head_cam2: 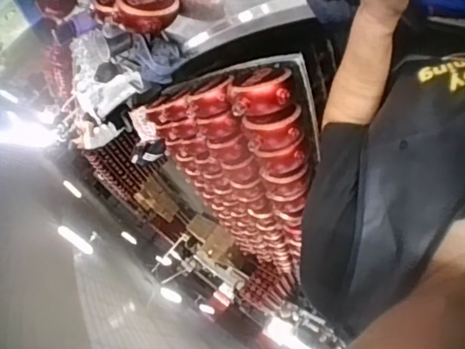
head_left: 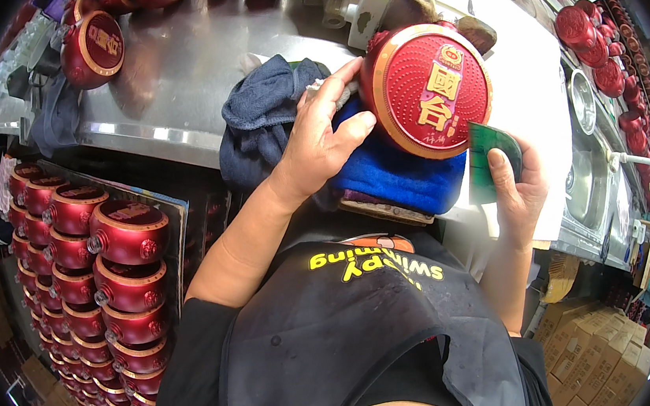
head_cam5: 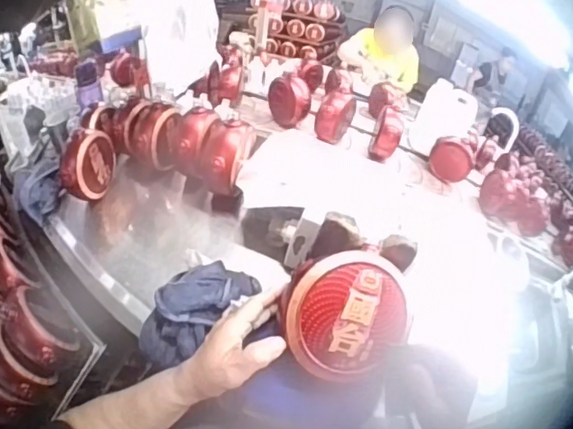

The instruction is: The person applies gold circular stickers to the rims of red spherical objects. They peel each sticker from a sheet, place it on the object's rim, and smooth it down with fingers. The objects are handled one at a time on a metal workbench.

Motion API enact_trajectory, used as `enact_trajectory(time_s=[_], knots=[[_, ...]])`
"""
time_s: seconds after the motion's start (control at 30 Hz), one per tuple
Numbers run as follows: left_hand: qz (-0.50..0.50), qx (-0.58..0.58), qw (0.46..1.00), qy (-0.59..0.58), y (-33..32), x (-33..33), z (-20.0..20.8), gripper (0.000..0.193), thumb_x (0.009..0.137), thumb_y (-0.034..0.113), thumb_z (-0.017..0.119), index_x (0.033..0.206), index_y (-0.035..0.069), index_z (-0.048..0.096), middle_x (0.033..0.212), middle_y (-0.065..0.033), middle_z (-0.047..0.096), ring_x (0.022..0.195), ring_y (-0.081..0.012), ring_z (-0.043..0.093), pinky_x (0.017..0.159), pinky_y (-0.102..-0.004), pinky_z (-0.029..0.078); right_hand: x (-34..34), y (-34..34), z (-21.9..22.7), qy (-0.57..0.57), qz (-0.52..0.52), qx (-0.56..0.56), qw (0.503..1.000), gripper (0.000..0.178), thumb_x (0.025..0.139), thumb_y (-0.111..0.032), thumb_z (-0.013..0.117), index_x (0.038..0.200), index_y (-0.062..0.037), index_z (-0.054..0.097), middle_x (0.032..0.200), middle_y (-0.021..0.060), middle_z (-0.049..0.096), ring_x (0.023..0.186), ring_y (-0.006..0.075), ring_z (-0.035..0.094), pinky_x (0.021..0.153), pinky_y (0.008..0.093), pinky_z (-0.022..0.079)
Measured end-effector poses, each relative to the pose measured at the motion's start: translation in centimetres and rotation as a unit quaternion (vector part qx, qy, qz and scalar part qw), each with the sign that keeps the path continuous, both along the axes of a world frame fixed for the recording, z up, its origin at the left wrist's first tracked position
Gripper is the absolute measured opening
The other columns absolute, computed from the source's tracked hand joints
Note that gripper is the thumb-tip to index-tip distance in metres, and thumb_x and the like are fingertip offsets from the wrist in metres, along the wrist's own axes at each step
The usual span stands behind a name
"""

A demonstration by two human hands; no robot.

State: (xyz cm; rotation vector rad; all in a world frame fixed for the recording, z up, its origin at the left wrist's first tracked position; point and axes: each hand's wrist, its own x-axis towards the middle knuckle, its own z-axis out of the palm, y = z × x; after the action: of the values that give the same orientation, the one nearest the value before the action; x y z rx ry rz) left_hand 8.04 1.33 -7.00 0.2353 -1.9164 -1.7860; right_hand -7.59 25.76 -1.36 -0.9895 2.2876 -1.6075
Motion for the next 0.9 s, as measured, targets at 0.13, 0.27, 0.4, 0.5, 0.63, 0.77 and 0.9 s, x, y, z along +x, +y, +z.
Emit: enact_trajectory(time_s=[0.13, 0.27, 0.4, 0.5, 0.63, 0.77, 0.9], knots=[[0.021, -0.015, 1.000, 0.005, 0.3, -0.1, -0.3, 0.070, 0.095, 0.024, 0.064, 0.152, -0.009, 0.040, 0.147, -0.0205, 0.053, 0.138, -0.0281, 0.048, 0.120, -0.0390, 0.030, 0.0, 0.1, -0.2, 0.000, 0.000, 0.004, 1.000, 0.026, 0.097, -0.011, 0.075, 0.119, 0.0018, 0.068, 0.099, 0.0052, 0.073, 0.089, 0.0106, 0.065, 0.082, 0.0252, 0.053], [0.064, -0.042, 0.997, 0.022, 0.8, -0.3, -0.7, 0.069, 0.092, 0.029, 0.067, 0.148, -0.006, 0.046, 0.138, -0.0235, 0.061, 0.128, -0.0334, 0.056, 0.117, -0.0443, 0.029, 0.0, 0.1, -0.3, 0.000, -0.004, 0.008, 1.000, 0.028, 0.097, -0.013, 0.076, 0.119, 0.0014, 0.068, 0.099, 0.0051, 0.073, 0.089, 0.0107, 0.065, 0.082, 0.0252, 0.053], [0.071, -0.065, 0.995, 0.005, 1.0, -0.2, -0.8, 0.073, 0.092, 0.033, 0.068, 0.150, -0.005, 0.044, 0.138, -0.0231, 0.060, 0.130, -0.0329, 0.054, 0.119, -0.0455, 0.024, 0.1, 0.0, -0.3, -0.004, -0.006, 0.012, 1.000, 0.028, 0.097, -0.014, 0.076, 0.119, 0.0013, 0.068, 0.099, 0.0050, 0.073, 0.089, 0.0105, 0.065, 0.082, 0.0251, 0.053], [0.071, -0.065, 0.995, -0.001, 1.1, -0.1, -0.7, 0.074, 0.092, 0.035, 0.068, 0.150, -0.005, 0.043, 0.139, -0.0232, 0.060, 0.131, -0.0329, 0.053, 0.120, -0.0457, 0.023, 0.2, -0.1, -0.3, -0.007, -0.001, 0.002, 1.000, 0.029, 0.097, -0.014, 0.076, 0.120, 0.0015, 0.067, 0.099, 0.0050, 0.073, 0.089, 0.0104, 0.065, 0.082, 0.0251, 0.053], [0.072, -0.065, 0.995, -0.007, 1.3, -0.1, -0.7, 0.075, 0.092, 0.035, 0.067, 0.151, -0.004, 0.042, 0.140, -0.0231, 0.059, 0.133, -0.0327, 0.052, 0.121, -0.0467, 0.021, 0.3, -0.1, -0.3, 0.001, 0.003, 0.002, 1.000, 0.029, 0.096, -0.013, 0.076, 0.120, 0.0018, 0.067, 0.099, 0.0051, 0.073, 0.089, 0.0106, 0.066, 0.082, 0.0251, 0.053], [0.068, -0.073, 0.995, -0.008, 1.2, 0.0, -0.8, 0.076, 0.091, 0.033, 0.068, 0.152, -0.004, 0.041, 0.142, -0.0230, 0.057, 0.134, -0.0330, 0.051, 0.122, -0.0475, 0.020, 0.3, 0.0, -0.2, 0.016, 0.010, 0.011, 1.000, 0.029, 0.096, -0.012, 0.076, 0.120, 0.0020, 0.067, 0.100, 0.0053, 0.073, 0.090, 0.0107, 0.066, 0.082, 0.0251, 0.053], [0.061, -0.054, 0.997, -0.004, 1.3, 0.0, -0.7, 0.078, 0.090, 0.033, 0.068, 0.153, -0.003, 0.040, 0.143, -0.0229, 0.056, 0.134, -0.0333, 0.050, 0.122, -0.0478, 0.019, 0.4, -0.1, -0.1, 0.001, 0.010, 0.006, 1.000, 0.029, 0.096, -0.012, 0.076, 0.120, 0.0024, 0.067, 0.100, 0.0055, 0.073, 0.090, 0.0104, 0.066, 0.082, 0.0250, 0.053]])
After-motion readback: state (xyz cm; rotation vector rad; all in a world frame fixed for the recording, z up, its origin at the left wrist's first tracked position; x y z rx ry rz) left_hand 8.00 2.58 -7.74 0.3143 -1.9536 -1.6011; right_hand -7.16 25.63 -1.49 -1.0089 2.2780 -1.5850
